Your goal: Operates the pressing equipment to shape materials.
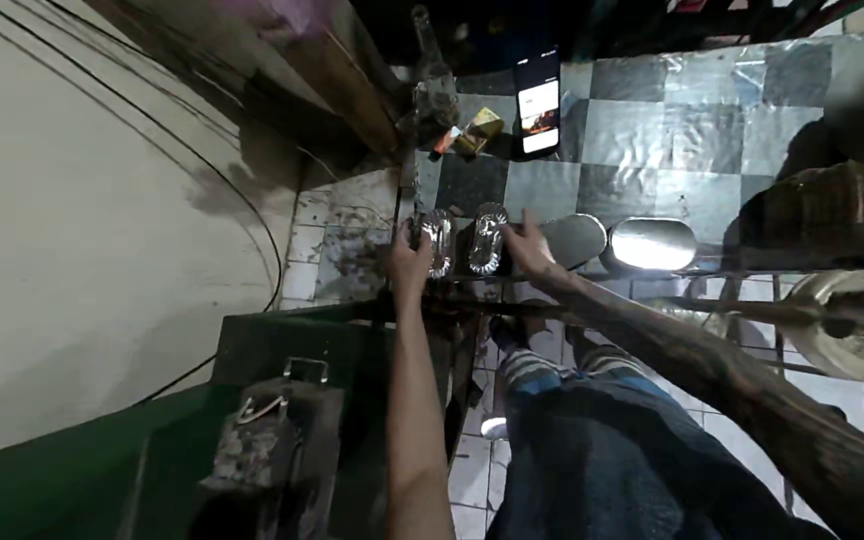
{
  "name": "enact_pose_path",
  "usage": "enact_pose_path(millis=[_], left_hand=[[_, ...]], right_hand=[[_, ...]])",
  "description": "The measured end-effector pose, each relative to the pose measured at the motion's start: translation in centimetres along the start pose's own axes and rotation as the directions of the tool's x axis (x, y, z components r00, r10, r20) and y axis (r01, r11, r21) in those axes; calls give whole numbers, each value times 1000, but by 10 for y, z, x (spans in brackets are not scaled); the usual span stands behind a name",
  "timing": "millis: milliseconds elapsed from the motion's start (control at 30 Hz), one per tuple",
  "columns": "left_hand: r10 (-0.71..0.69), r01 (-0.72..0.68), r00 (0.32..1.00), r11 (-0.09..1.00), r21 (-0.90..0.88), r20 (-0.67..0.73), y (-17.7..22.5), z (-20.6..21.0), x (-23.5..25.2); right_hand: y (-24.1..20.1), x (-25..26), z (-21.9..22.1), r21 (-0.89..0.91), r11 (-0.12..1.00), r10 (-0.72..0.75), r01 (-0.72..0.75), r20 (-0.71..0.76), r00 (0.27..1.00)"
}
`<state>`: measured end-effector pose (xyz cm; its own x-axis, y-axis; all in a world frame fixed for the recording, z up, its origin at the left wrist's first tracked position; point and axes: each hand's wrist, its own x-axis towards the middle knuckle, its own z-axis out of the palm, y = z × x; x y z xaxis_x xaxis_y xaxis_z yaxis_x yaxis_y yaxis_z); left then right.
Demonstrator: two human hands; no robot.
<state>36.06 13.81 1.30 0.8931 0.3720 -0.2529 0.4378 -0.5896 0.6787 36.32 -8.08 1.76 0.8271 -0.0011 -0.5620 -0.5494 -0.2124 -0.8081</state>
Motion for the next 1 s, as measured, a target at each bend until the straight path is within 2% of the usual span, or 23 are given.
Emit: enact_pose_path(millis=[33, 100, 167, 200, 300, 367, 433, 533, 633, 700, 767, 800, 867, 933, 1000], left_hand=[[-69, 81, 991, 991, -103, 112, -13, 5, 5], [-113, 159, 974, 959, -235, 198, -11, 19, -4], [-88, 133, 984, 941, -310, 154, 19, 36, -31], [-76, 110, 991, 927, -359, 107, 33, 41, -50], [-36, 37, 999, 822, -568, 12, 83, 59, -106], [-6, 15, 1000, 765, -644, 16, 135, 83, -146], [35, 4, 998, 752, -659, 47, 192, 119, -184], [172, -48, 978, 746, -664, 121, 276, 183, -232], [197, 50, 941, 725, -687, 276, 354, 247, -255], [194, 165, 894, 696, -698, 404, 390, 281, -251], [191, 203, 872, 697, -688, 451, 414, 311, -240], [183, 199, 873, 713, -673, 453, 423, 323, -236], [162, 197, 871, 750, -631, 465, 434, 342, -231], [142, 185, 874, 787, -589, 464, 440, 356, -230], [132, 155, 874, 836, -527, 467, 440, 363, -231]], right_hand=[[2, 7, 15, -6, 999, 37, -37, -9, 999], [-6, 3, 35, -88, 996, 15, -13, 26, 1000], [-26, -5, 25, -226, 969, -98, 97, 8, 995], [-27, -11, 12, -237, 954, -191, 181, -18, 981], [-20, -38, -58, -184, 858, -498, 479, -69, 865], [-17, -64, -119, -206, 764, -643, 611, -169, 747], [-8, -86, -189, -250, 684, -728, 685, -272, 629], [12, -122, -312, -288, 662, -741, 692, -391, 545], [41, -158, -447, -303, 783, -595, 543, -619, 512], [64, -174, -536, -202, 901, -389, 385, -770, 506], [89, -159, -631, -138, 919, -307, 369, -837, 453], [102, -151, -669, -79, 922, -271, 380, -831, 485], [120, -138, -718, 45, 925, -217, 376, -751, 624], [132, -120, -740, 142, 923, -178, 356, -665, 726], [138, -104, -747, 174, 927, -170, 333, -596, 785]])
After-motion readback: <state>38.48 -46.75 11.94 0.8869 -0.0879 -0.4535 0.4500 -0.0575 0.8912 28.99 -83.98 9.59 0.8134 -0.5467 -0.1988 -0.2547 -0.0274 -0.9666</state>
